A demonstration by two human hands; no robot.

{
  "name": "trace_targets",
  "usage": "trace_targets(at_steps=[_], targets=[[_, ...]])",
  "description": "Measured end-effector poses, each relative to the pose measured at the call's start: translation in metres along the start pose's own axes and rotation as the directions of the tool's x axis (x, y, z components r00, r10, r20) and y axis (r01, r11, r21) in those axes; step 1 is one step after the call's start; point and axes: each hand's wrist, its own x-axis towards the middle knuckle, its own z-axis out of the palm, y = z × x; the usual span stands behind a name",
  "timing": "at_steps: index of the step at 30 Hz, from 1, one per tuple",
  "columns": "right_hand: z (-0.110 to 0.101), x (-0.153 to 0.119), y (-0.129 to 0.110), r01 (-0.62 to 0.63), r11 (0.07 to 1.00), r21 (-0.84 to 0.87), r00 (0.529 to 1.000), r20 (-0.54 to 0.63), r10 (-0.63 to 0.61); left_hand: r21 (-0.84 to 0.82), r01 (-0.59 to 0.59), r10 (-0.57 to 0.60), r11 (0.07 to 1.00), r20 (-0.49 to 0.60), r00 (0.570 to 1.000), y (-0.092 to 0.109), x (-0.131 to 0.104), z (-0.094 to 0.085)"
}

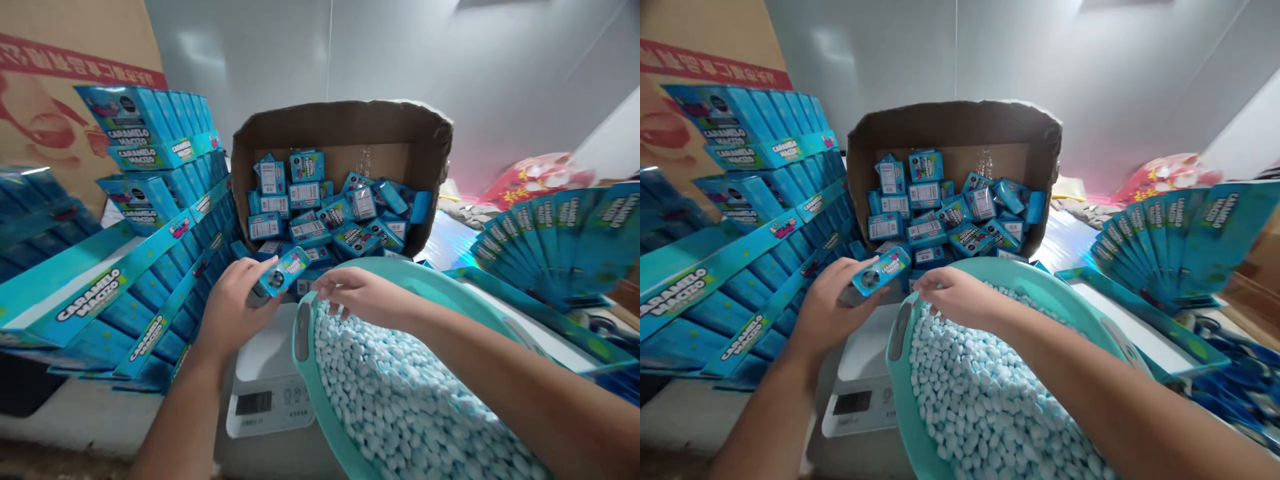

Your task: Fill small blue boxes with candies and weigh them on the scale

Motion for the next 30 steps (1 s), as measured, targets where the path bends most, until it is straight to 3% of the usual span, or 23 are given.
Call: trace_targets(at_steps=[2, 4, 7, 11, 20, 23, 27, 30], targets=[[0.000, 0.000, -0.003, -0.038, 0.949, 0.314, 0.999, 0.035, 0.028, 0.260, -0.220, 0.248, 0.940, -0.078, 0.966, 0.006, -0.003, 0.006], [0.001, 0.000, -0.006, -0.118, 0.800, 0.589, 0.993, 0.087, 0.083, 0.442, -0.339, 0.413, 0.831, -0.081, 0.907, 0.010, -0.007, 0.011], [0.008, 0.000, -0.005, -0.241, 0.567, 0.787, 0.969, 0.166, 0.181, 0.547, -0.402, 0.547, 0.734, -0.126, 0.827, 0.012, -0.012, 0.018], [0.020, 0.003, 0.000, -0.276, 0.432, 0.858, 0.958, 0.211, 0.195, 0.610, -0.359, 0.594, 0.707, -0.236, 0.769, 0.016, -0.014, 0.022], [0.033, 0.000, -0.002, -0.279, 0.371, 0.886, 0.953, 0.208, 0.220, 0.626, -0.279, 0.549, 0.728, -0.288, 0.785, 0.030, -0.020, 0.030], [0.035, -0.002, -0.003, -0.273, 0.405, 0.873, 0.956, 0.201, 0.212, 0.628, -0.323, 0.583, 0.708, -0.261, 0.770, 0.029, -0.020, 0.028], [0.034, -0.004, -0.007, -0.271, 0.437, 0.858, 0.957, 0.189, 0.222, 0.622, -0.434, 0.669, 0.652, -0.201, 0.716, 0.028, -0.017, 0.022], [0.032, -0.004, -0.011, -0.281, 0.487, 0.827, 0.954, 0.185, 0.236, 0.589, -0.419, 0.648, 0.691, -0.247, 0.721, 0.029, -0.015, 0.019]])
